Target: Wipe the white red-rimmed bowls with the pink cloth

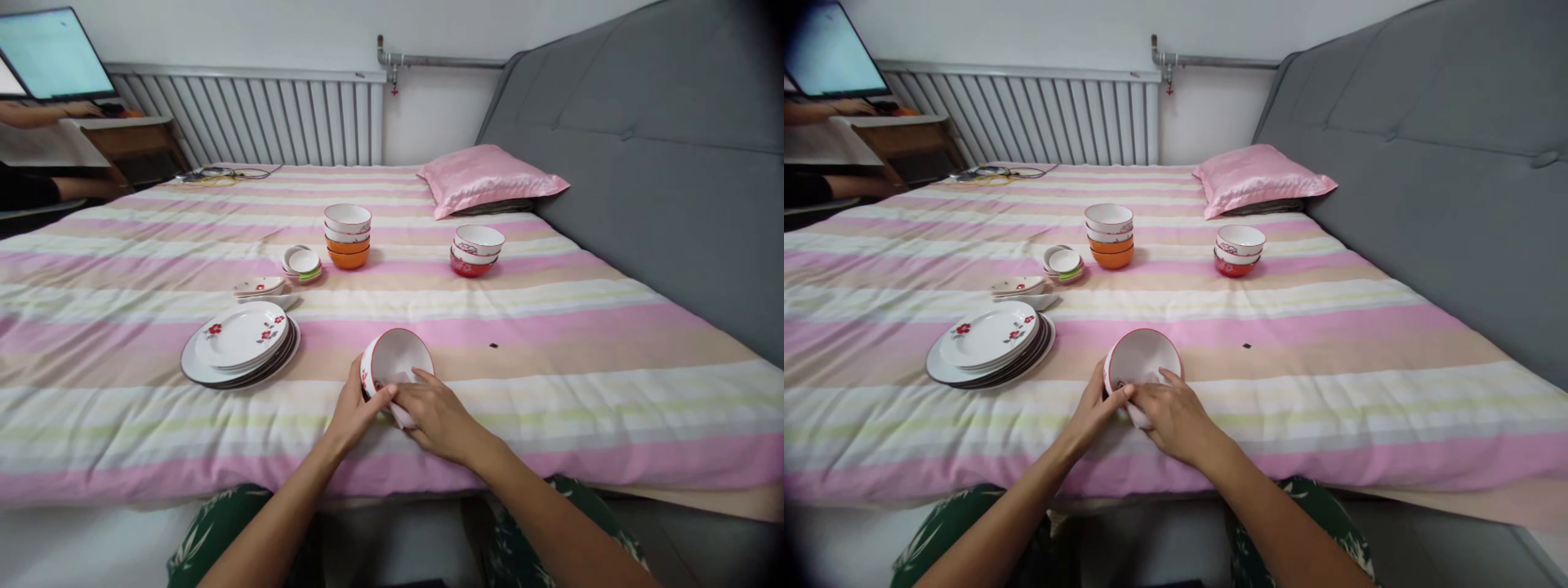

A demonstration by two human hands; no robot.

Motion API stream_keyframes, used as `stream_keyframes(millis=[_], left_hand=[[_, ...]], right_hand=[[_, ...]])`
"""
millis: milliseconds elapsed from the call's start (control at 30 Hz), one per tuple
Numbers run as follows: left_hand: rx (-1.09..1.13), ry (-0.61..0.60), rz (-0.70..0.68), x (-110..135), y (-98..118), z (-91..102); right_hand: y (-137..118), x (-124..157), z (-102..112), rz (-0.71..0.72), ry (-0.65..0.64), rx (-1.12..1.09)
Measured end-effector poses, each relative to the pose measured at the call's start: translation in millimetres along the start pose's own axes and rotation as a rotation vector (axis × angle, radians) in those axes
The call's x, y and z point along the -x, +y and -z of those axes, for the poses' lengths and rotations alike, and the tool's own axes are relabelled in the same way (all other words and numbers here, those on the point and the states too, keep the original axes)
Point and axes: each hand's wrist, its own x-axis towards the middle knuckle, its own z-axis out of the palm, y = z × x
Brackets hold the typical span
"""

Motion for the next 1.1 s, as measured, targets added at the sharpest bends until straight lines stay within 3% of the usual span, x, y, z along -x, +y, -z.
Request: stream_keyframes(millis=[300,467,567,633,800,900,1000,1100], left_hand=[[-0.036,0.0,-0.031,-1,-1,-0.5],[-0.09,-0.014,-0.056,0,3,-0.1],[-0.117,-0.01,-0.061,0,6,-0.6],[-0.112,-0.005,-0.046,0,7,-1.1],[-0.148,0.001,-0.026,1,7,-1.1],[-0.227,-0.023,-0.087,2,9,-1.4],[-0.308,-0.048,-0.19,5,10,-3.4],[-0.3,-0.049,-0.184,8,7,-5.6]], right_hand=[[4,5,17,-0.076,-0.076,-0.067],[13,10,40,-0.052,-0.189,-0.276],[18,11,54,-0.072,-0.177,-0.521],[23,11,58,-0.156,-0.045,-0.693],[32,5,47,-0.495,0.631,-0.818],[28,1,36,-0.483,0.882,-0.721],[15,0,29,-0.315,0.917,-0.485],[-4,2,24,0.054,0.706,-0.173]])
